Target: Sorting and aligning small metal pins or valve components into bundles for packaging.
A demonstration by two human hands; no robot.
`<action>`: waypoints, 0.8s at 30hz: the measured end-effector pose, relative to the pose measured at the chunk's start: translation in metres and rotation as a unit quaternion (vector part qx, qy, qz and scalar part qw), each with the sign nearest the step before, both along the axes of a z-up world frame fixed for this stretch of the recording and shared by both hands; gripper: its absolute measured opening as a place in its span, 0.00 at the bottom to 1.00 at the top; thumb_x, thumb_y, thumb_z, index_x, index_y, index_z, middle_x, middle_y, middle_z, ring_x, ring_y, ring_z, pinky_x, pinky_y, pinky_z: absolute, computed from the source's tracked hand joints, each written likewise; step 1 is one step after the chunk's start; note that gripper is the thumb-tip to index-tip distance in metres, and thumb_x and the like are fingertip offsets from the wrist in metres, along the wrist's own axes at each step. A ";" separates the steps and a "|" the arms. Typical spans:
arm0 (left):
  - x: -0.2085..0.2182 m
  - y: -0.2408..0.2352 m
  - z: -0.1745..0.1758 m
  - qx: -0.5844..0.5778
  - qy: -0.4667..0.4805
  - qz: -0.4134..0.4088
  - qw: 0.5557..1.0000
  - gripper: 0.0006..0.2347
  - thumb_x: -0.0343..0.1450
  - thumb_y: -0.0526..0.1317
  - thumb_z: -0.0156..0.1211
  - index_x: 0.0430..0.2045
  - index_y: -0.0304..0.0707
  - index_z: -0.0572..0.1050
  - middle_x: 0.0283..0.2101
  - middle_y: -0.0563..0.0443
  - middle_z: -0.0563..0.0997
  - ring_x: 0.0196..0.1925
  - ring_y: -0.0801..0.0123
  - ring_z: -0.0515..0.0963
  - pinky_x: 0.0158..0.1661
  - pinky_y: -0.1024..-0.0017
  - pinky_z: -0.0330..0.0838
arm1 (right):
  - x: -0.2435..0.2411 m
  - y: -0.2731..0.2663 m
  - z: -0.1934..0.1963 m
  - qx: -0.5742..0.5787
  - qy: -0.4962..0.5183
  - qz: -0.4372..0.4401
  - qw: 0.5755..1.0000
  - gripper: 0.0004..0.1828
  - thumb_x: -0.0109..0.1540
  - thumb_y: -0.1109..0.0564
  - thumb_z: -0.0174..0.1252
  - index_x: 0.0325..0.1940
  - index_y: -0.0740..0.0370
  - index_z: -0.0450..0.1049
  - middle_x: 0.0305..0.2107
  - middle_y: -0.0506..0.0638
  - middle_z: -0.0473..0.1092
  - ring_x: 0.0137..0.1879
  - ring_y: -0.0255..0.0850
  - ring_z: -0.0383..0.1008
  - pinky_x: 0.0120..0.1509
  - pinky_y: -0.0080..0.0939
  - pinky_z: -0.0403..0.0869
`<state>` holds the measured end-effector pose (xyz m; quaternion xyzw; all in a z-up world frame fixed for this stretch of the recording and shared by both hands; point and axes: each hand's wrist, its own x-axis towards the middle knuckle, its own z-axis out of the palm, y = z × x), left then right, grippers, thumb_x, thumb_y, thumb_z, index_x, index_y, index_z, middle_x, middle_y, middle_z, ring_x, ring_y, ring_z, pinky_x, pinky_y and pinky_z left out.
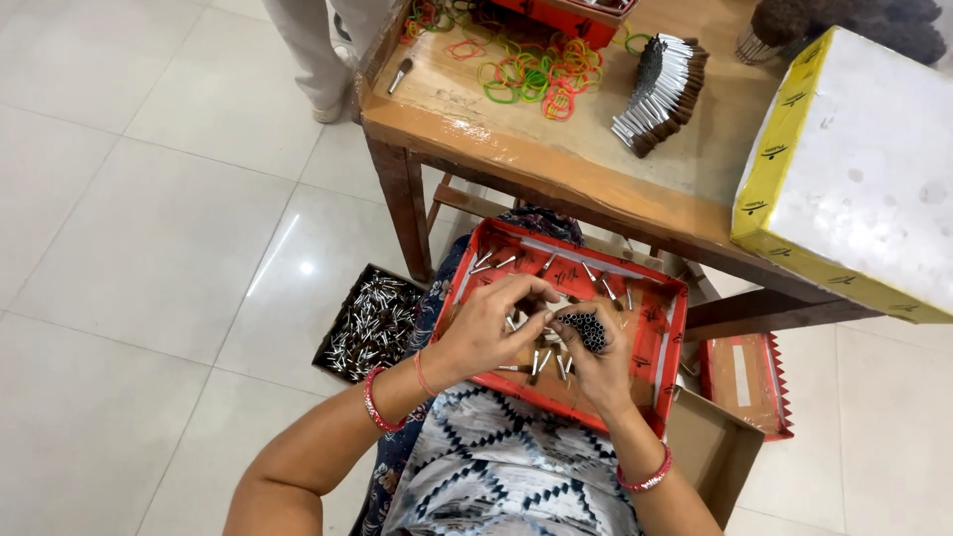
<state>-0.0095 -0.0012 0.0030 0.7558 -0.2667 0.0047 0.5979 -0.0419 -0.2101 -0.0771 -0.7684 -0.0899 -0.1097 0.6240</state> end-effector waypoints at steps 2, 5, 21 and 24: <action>-0.003 -0.001 0.005 -0.023 -0.057 -0.027 0.998 0.11 0.71 0.32 0.62 0.47 0.31 0.75 0.43 0.45 0.81 0.45 0.64 0.84 0.47 0.68 0.79 | -0.002 0.000 0.000 -0.002 0.007 -0.012 1.000 0.08 0.64 0.61 0.65 0.46 0.64 0.76 0.38 0.47 0.74 0.44 0.32 0.75 0.48 0.32 0.75; -0.003 -0.001 0.009 0.008 -0.114 -0.029 0.993 0.15 0.69 0.31 0.62 0.50 0.32 0.75 0.48 0.43 0.79 0.52 0.57 0.80 0.54 0.63 0.75 | -0.001 -0.002 -0.005 0.047 0.047 -0.007 0.998 0.09 0.65 0.63 0.62 0.49 0.65 0.76 0.42 0.48 0.76 0.44 0.32 0.75 0.47 0.32 0.75; -0.003 0.003 -0.001 0.038 -0.148 0.012 0.988 0.16 0.69 0.32 0.62 0.51 0.35 0.75 0.53 0.42 0.76 0.58 0.50 0.76 0.59 0.58 0.70 | 0.007 0.007 0.046 -0.132 -0.040 0.005 0.990 0.24 0.56 0.64 0.67 0.57 0.65 0.73 0.44 0.54 0.79 0.50 0.43 0.82 0.54 0.41 0.78; 0.004 0.007 -0.011 0.034 -0.135 0.033 0.990 0.13 0.70 0.32 0.62 0.49 0.34 0.76 0.51 0.42 0.78 0.57 0.50 0.76 0.58 0.59 0.70 | 0.027 -0.008 0.061 -0.274 -0.151 0.005 0.950 0.32 0.48 0.51 0.74 0.53 0.66 0.74 0.40 0.59 0.76 0.49 0.53 0.76 0.53 0.53 0.72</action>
